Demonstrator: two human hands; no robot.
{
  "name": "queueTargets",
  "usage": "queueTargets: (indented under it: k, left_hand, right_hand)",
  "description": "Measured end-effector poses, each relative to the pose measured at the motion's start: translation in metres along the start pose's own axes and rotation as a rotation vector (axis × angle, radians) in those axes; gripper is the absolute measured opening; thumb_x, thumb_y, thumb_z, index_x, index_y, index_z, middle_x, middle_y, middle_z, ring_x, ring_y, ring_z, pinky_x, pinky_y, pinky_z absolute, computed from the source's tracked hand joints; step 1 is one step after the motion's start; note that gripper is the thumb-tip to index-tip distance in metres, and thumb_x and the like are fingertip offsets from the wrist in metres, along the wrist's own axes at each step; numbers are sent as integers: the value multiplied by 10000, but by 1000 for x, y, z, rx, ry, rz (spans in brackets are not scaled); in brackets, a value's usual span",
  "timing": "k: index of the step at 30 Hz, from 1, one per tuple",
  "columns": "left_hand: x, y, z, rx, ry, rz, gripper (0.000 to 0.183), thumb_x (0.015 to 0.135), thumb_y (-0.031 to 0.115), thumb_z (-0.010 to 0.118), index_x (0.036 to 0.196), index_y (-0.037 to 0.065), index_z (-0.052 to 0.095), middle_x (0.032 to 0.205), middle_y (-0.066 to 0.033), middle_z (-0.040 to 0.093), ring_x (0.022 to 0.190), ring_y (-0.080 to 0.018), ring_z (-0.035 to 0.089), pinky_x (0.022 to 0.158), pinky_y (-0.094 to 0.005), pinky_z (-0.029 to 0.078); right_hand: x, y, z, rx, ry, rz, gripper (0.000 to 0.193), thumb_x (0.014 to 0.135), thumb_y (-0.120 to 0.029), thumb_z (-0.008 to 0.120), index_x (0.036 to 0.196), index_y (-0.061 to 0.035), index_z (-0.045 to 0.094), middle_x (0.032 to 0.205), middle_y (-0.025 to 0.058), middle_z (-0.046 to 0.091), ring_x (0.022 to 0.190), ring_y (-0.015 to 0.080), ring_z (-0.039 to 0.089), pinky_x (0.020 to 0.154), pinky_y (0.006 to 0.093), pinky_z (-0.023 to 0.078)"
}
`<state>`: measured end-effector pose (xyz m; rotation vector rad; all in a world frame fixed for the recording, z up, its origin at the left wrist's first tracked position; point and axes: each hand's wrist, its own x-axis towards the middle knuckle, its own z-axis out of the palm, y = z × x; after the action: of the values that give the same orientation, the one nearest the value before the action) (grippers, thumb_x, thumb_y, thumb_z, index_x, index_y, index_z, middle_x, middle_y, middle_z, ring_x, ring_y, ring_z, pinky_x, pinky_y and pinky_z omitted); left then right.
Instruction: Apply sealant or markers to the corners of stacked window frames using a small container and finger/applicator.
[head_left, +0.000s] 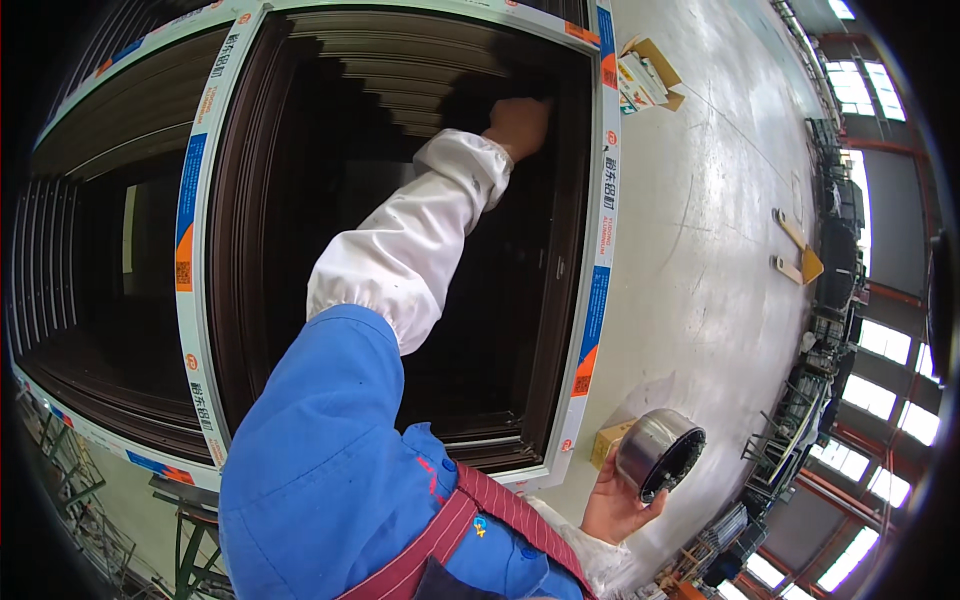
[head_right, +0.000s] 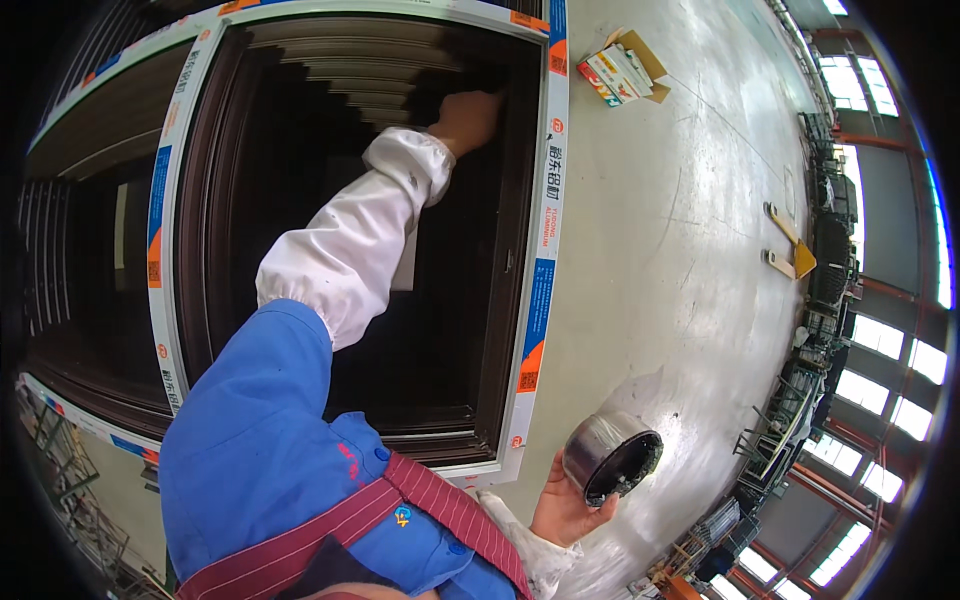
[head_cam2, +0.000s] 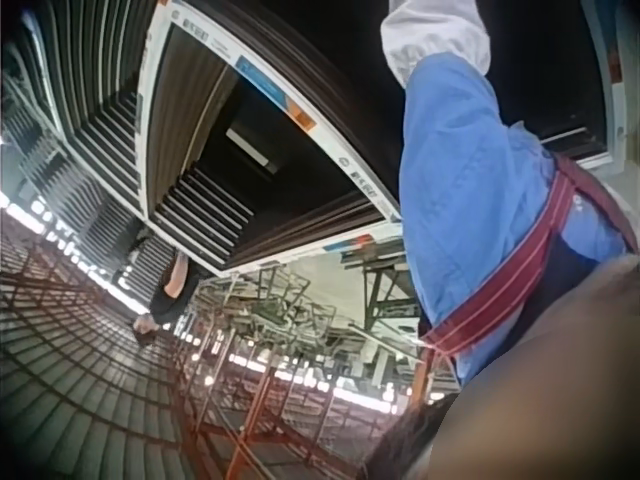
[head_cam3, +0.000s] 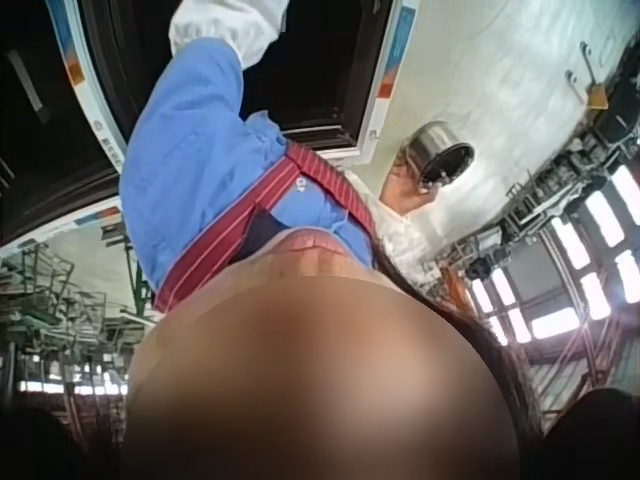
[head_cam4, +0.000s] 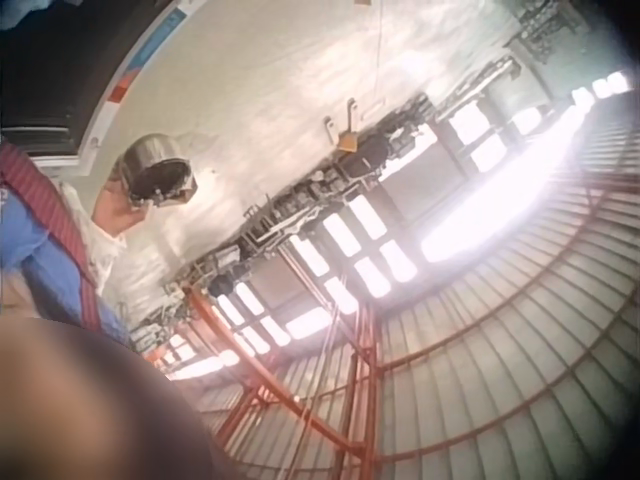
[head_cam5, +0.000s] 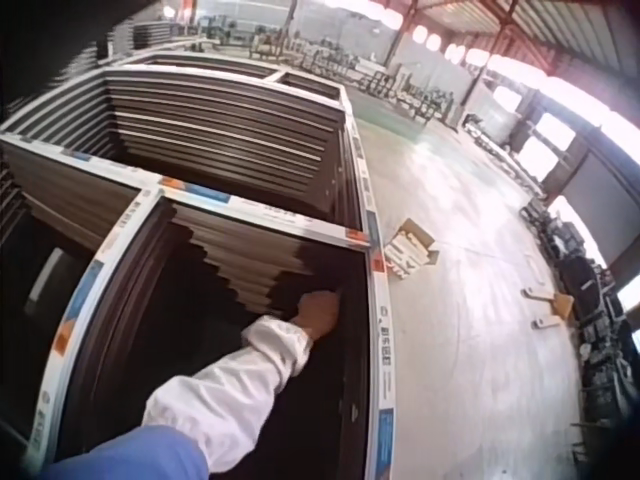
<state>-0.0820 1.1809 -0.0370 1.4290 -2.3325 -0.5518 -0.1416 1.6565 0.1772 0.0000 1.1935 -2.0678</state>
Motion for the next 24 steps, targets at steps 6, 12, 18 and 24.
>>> queueTargets:
  k: [6,12,18,24]
  left_hand:
    - [11,-10,3,-96,25,-28,480,812,162,540,1287,175,471,892,-171,668,840,-341,657,684,-468,523]
    - [15,-12,0,-29,-56,18,495,818,152,528,1306,209,472,920,-172,663,853,-343,654,705,-472,520]
    - [16,-36,-2,78,77,53,498,815,115,504,1288,269,512,865,-139,672,780,-310,664,641,-425,527]
    - [-6,-47,-12,112,170,-33,423,859,130,452,1227,293,581,858,-100,684,795,-267,679,609,-397,534]
  right_hand:
    - [-4,2,1,-29,60,-19,641,813,-382,636,1351,-108,422,1339,152,471,1202,323,483,1018,489,406]
    - [-6,1,-1,-75,65,-49,650,812,-385,634,1353,-99,415,1354,151,455,1203,325,480,1021,485,404]
    - [-6,2,4,-33,18,-10,627,807,-329,656,1342,-93,429,1338,143,474,1228,308,462,1036,481,394]
    - [-15,-2,1,-19,-12,-12,620,813,-337,649,1341,-96,432,1335,135,480,1227,307,463,1036,478,393]
